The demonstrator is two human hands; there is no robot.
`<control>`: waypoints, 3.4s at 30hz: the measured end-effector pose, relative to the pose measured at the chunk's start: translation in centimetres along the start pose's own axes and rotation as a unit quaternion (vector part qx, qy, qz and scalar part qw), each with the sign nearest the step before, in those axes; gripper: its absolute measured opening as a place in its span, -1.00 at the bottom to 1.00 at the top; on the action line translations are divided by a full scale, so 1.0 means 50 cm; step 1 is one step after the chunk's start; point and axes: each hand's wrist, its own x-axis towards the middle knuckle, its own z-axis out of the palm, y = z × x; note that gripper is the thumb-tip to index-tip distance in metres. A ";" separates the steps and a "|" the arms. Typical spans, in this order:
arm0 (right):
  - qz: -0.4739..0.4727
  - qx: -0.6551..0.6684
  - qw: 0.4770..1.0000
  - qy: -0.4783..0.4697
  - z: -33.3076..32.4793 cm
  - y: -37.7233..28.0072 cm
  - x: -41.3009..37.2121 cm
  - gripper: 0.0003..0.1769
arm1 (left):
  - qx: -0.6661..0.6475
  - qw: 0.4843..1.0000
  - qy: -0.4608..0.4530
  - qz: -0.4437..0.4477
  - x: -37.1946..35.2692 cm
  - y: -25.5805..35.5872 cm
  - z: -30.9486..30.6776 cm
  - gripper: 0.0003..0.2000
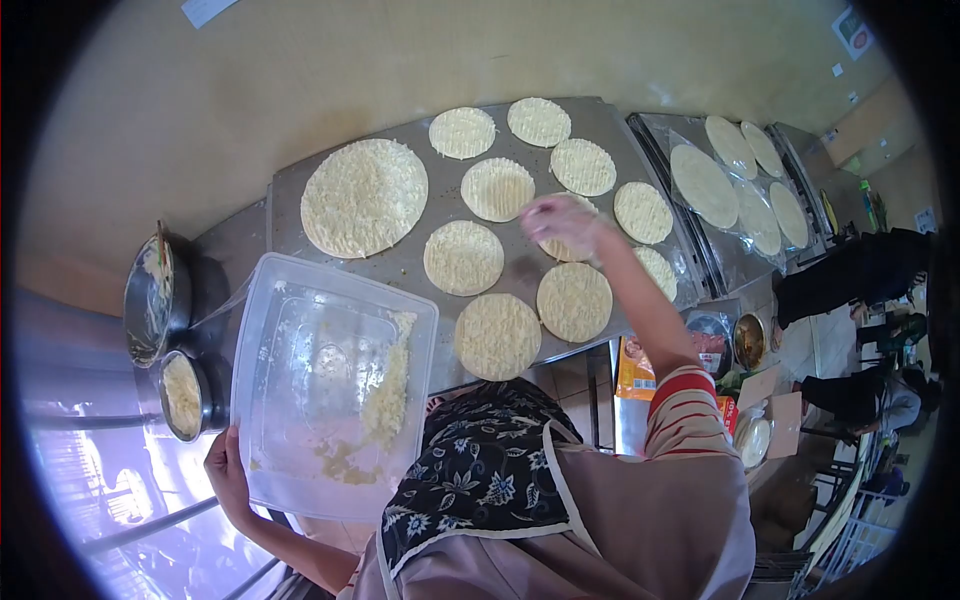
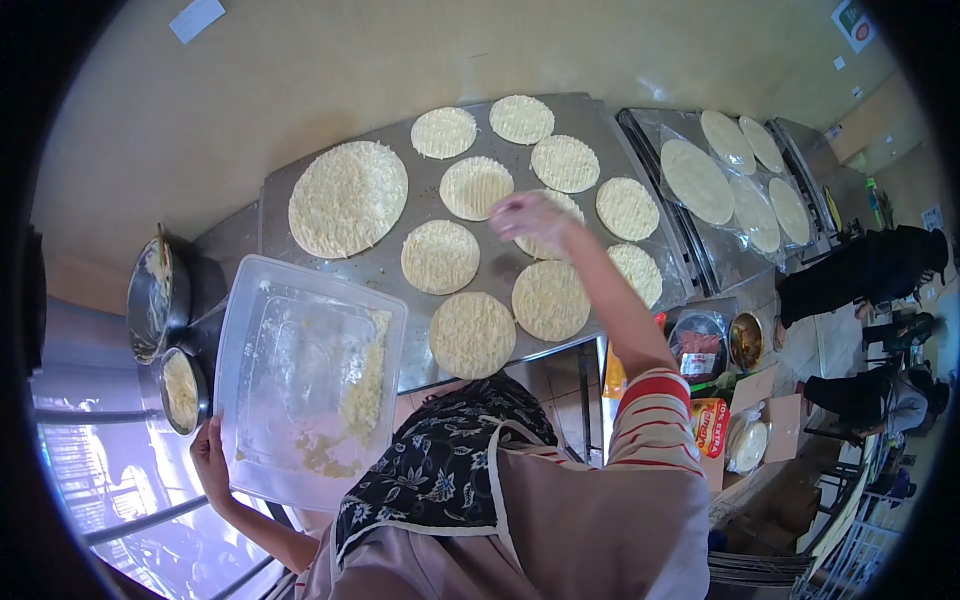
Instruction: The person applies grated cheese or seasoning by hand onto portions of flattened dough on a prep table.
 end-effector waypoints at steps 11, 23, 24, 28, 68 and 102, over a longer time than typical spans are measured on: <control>0.006 -0.345 0.920 0.188 -0.248 0.213 0.172 -0.83 | 0.011 1.000 0.002 -0.024 0.000 -0.014 -0.001 -0.68; -0.039 -0.506 0.822 0.257 -0.275 0.238 0.157 -0.84 | 0.002 1.000 0.013 -0.017 -0.002 -0.001 0.008 -0.68; -0.036 -0.481 0.829 0.283 -0.270 0.235 0.151 -0.86 | 0.008 1.000 0.012 -0.010 0.000 -0.005 0.006 -0.68; -0.031 -0.447 0.854 0.264 -0.288 0.248 0.148 -0.85 | 0.004 1.000 0.017 0.002 -0.002 -0.007 0.008 -0.69; -0.335 -0.192 0.922 -0.039 0.228 0.037 0.033 -0.88 | 0.049 0.999 0.005 -0.013 -0.005 0.014 0.002 -0.72; 0.123 0.307 0.839 -0.431 0.534 0.066 -0.027 -0.68 | 0.016 0.999 0.007 0.027 -0.006 -0.011 0.009 -0.70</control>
